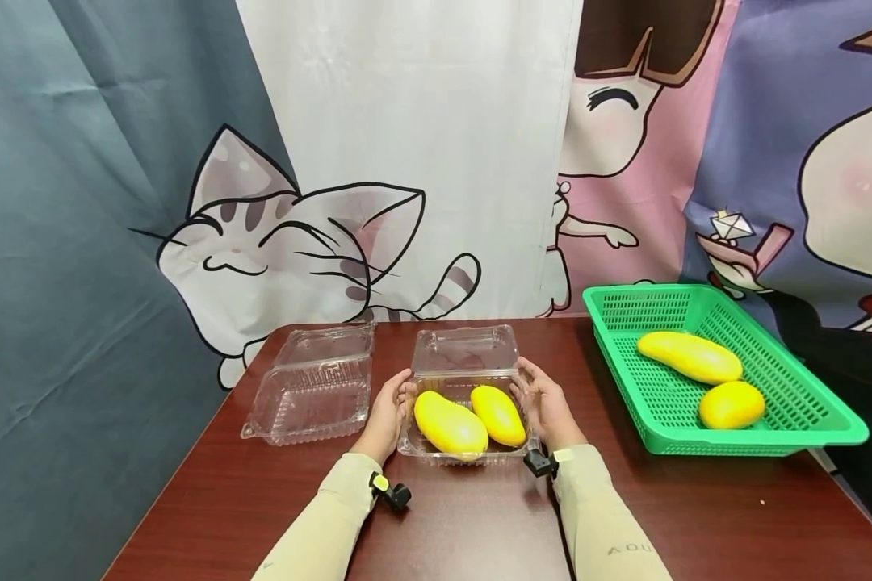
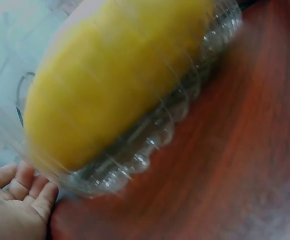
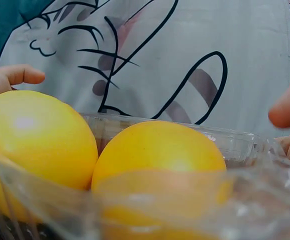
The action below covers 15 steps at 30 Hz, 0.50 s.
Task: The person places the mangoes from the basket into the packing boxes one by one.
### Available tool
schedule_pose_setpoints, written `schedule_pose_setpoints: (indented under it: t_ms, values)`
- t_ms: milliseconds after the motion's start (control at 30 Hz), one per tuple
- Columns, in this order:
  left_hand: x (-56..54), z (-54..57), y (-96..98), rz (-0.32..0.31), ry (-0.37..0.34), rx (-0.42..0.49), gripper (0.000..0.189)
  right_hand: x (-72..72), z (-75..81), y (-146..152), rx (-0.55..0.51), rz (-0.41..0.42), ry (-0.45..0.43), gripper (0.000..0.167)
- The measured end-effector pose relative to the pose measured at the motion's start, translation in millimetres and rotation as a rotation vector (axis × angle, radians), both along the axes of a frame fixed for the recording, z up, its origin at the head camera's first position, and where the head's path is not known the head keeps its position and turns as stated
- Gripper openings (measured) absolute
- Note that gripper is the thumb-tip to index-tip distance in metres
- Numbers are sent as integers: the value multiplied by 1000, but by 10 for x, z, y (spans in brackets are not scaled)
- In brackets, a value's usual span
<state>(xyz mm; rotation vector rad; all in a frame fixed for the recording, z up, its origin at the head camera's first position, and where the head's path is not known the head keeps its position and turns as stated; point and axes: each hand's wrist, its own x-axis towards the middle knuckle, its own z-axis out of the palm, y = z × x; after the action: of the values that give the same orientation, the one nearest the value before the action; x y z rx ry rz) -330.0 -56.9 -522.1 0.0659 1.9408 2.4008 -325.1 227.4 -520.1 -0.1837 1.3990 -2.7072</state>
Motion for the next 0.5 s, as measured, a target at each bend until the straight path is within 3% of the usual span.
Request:
schedule_pose_setpoints:
  t_ms: [167, 300, 500]
  values:
    - [-34, 10, -34, -74, -20, 82, 60, 6, 39, 2, -14, 35, -6, 58]
    - [-71, 36, -28, -67, -19, 136, 59, -43, 49, 10, -30, 91, 20, 57]
    - [-50, 116, 38, -85, 12, 66, 59, -126, 70, 43, 25, 48, 21, 47]
